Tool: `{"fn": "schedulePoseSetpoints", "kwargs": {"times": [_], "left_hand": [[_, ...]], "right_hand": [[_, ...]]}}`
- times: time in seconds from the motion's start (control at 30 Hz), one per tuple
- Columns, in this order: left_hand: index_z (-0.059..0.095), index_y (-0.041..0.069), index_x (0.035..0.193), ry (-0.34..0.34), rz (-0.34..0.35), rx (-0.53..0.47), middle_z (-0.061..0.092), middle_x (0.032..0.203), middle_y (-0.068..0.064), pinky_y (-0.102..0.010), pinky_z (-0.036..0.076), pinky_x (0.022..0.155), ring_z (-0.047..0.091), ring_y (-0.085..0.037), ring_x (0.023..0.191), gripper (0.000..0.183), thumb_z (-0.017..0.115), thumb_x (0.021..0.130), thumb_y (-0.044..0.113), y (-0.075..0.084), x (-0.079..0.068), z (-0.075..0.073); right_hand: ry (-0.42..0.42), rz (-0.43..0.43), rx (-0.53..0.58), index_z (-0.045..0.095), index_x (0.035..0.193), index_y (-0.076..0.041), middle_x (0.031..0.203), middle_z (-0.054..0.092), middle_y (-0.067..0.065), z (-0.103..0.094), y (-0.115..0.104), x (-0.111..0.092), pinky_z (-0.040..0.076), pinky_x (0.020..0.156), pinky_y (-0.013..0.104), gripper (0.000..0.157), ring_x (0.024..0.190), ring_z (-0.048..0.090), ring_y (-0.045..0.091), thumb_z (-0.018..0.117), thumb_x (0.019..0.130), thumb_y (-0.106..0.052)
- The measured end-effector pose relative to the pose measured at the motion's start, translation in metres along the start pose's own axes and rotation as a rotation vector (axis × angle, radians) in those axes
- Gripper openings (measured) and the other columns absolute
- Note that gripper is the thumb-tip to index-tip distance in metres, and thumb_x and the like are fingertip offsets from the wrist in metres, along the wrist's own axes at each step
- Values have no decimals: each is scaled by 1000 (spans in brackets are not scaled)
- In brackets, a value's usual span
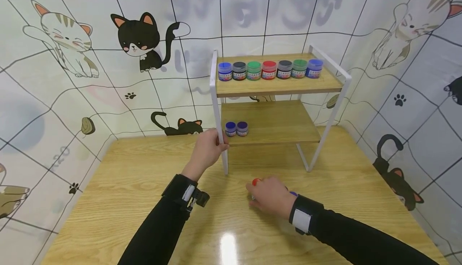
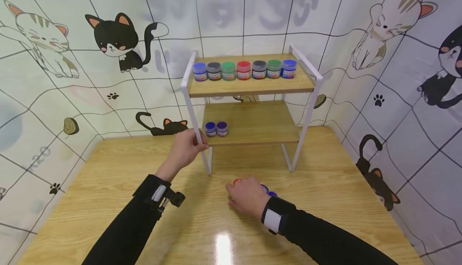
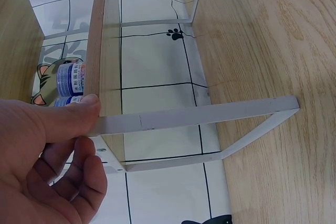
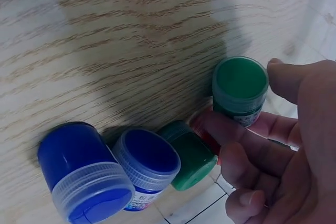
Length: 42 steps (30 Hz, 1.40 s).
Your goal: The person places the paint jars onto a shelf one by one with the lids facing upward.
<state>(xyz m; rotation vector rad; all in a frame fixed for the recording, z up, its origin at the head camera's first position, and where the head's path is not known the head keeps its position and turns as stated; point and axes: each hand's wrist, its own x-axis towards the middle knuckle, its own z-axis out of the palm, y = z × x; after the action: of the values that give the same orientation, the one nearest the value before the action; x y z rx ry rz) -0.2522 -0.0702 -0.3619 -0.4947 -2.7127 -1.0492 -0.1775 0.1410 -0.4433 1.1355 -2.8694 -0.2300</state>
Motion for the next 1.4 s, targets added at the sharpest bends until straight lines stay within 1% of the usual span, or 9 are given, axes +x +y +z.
{"fn": "schedulePoseSetpoints", "kwargs": {"times": [0.13, 0.33, 0.47, 0.6, 0.7, 0.97, 1.17, 1.3, 1.4], "left_hand": [[64, 11, 80, -4, -5, 3, 59, 73, -3, -32, 44, 58, 55, -19, 67, 11, 74, 82, 10, 0, 0, 0], [64, 12, 80, -11, -5, 4, 59, 73, -3, -32, 44, 58, 55, -18, 67, 11, 74, 82, 11, -1, 0, 0], [63, 12, 80, -7, 3, 7, 58, 73, -3, -32, 44, 58, 54, -19, 67, 11, 75, 82, 11, -1, 0, 0], [64, 11, 80, -4, 10, 1, 58, 72, -3, -32, 44, 58, 54, -19, 66, 11, 75, 82, 10, -1, -1, -1], [63, 11, 80, -3, 7, -3, 59, 73, -3, -32, 44, 58, 54, -19, 66, 12, 75, 81, 10, -1, -1, -1], [63, 11, 80, -8, -2, -7, 59, 72, -3, -32, 44, 58, 54, -19, 67, 12, 75, 81, 11, -1, 0, 0], [63, 11, 80, -4, 9, -8, 59, 73, -3, -32, 44, 58, 54, -18, 67, 12, 75, 81, 10, -2, 0, 1], [63, 11, 80, -5, 0, -12, 59, 73, -3, -31, 45, 58, 55, -18, 67, 12, 75, 81, 10, -1, 0, 1], [64, 11, 80, -6, -7, -14, 59, 72, -3, -31, 45, 58, 55, -18, 67, 11, 75, 82, 10, -1, 0, 1]], "right_hand": [[-27, 35, 71, 58, 99, -13, 60, 48, -5, 1, 1, 1, 35, 46, 27, 37, 50, 40, 11, 70, 83, -44], [-69, 111, 232, 54, 98, -14, 65, 50, -8, 1, 6, 0, 40, 51, 28, 33, 54, 45, 8, 72, 82, -37], [-68, 117, 305, 55, 94, -16, 70, 53, -9, -1, 8, -1, 42, 54, 28, 30, 59, 47, 7, 75, 79, -32], [-88, 96, 344, 56, 88, -19, 73, 55, -10, -2, 11, -3, 43, 57, 28, 27, 63, 48, 7, 79, 75, -27], [-110, 71, 342, 56, 88, -21, 76, 55, -10, -2, 12, -4, 44, 59, 28, 28, 66, 48, 7, 80, 74, -27], [-144, 9, 358, 55, 88, -21, 77, 49, -10, -2, 16, -5, 43, 60, 28, 24, 67, 46, 8, 75, 76, -20], [-202, -33, 431, 57, 96, -21, 88, 50, -8, -5, 19, -6, 47, 71, 31, 27, 76, 48, 10, 75, 76, -16], [-231, -58, 455, 59, 98, -23, 98, 51, -9, -6, 20, -7, 49, 79, 34, 31, 85, 50, 10, 78, 76, -17], [-251, -76, 488, 62, 98, -25, 98, 56, -11, -7, 20, -7, 50, 81, 33, 29, 88, 52, 8, 79, 76, -17]]}}
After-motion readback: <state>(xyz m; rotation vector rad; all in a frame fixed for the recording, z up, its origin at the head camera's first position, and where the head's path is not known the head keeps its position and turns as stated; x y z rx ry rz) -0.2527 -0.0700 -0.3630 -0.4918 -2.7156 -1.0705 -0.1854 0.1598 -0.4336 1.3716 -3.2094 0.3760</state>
